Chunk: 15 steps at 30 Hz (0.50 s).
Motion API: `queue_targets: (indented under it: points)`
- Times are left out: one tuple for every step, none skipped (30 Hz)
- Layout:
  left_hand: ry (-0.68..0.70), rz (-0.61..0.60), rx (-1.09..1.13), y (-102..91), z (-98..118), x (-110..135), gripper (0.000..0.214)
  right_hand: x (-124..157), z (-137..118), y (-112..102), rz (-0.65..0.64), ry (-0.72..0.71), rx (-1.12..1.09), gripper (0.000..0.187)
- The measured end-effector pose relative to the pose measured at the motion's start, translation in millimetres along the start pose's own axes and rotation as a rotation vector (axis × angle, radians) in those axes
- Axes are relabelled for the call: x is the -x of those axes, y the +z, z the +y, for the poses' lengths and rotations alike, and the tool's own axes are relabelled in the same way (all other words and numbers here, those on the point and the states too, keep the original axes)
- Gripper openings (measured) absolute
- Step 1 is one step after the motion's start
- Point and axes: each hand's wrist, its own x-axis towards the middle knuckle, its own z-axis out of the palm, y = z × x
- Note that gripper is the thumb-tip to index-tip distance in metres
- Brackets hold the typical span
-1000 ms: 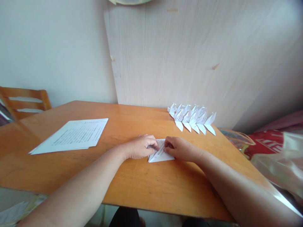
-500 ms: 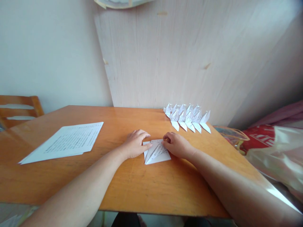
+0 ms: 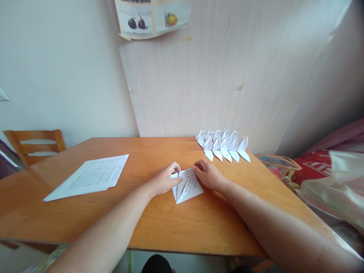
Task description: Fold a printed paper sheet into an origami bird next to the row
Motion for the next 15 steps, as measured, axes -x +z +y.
queue_targets:
  points:
    - [-0.015, 0.002, 0.109, 0.2, 1.6, 0.2, 0.022, -0.5, -0.2, 1.2, 0.005, 0.034, -0.093, 0.034]
    - [-0.027, 0.023, 0.223, -0.5, 3.8, 0.1, 0.024, -0.4, -0.9, 2.2, 0.01, 0.063, -0.211, 0.038]
    - [-0.034, 0.053, 0.332, -2.0, 6.8, -0.1, 0.026, 0.2, -2.3, 3.1, 0.009, 0.087, -0.347, 0.042]
    - [-0.037, 0.099, 0.429, -4.0, 10.3, -0.5, 0.028, 1.3, -4.5, 3.7, -0.011, 0.101, -0.497, 0.044]
    - [-0.039, 0.157, 0.512, -6.3, 14.2, -0.9, 0.032, 3.1, -7.3, 4.1, -0.047, 0.102, -0.655, 0.046]
    - [-0.039, 0.217, 0.576, -8.5, 18.5, -1.4, 0.035, 5.2, -10.5, 4.3, -0.118, 0.103, -0.817, 0.045]
    - [-0.038, 0.272, 0.622, -10.2, 22.9, -1.8, 0.039, 7.6, -14.0, 4.3, -0.21, 0.101, -0.967, 0.044]
    - [-0.036, 0.319, 0.654, -11.2, 27.2, -2.0, 0.041, 9.9, -17.3, 4.2, -0.279, 0.1, -1.075, 0.043]
    - [-0.034, 0.35, 0.677, -11.4, 31.5, -2.2, 0.042, 12.1, -20.4, 4.1, -0.328, 0.103, -1.151, 0.042]
    - [-0.031, 0.364, 0.693, -11.0, 35.6, -2.1, 0.043, 13.8, -23.0, 3.9, -0.35, 0.112, -1.2, 0.04]
    - [-0.029, 0.365, 0.7, -10.2, 39.4, -2.0, 0.043, 15.0, -24.9, 3.7, -0.345, 0.124, -1.228, 0.038]
    - [-0.029, 0.354, 0.7, -9.4, 43.0, -1.8, 0.042, 15.5, -26.3, 3.5, -0.325, 0.137, -1.244, 0.037]
    - [-0.031, 0.334, 0.697, -9.2, 46.3, -1.6, 0.04, 15.6, -27.0, 3.1, -0.301, 0.148, -1.256, 0.035]
    - [-0.036, 0.301, 0.69, -9.7, 49.5, -1.5, 0.039, 15.1, -27.1, 2.6, -0.279, 0.155, -1.267, 0.035]
    - [-0.046, 0.255, 0.681, -11.3, 52.5, -1.7, 0.038, 14.2, -26.9, 2.0, -0.266, 0.154, -1.277, 0.035]
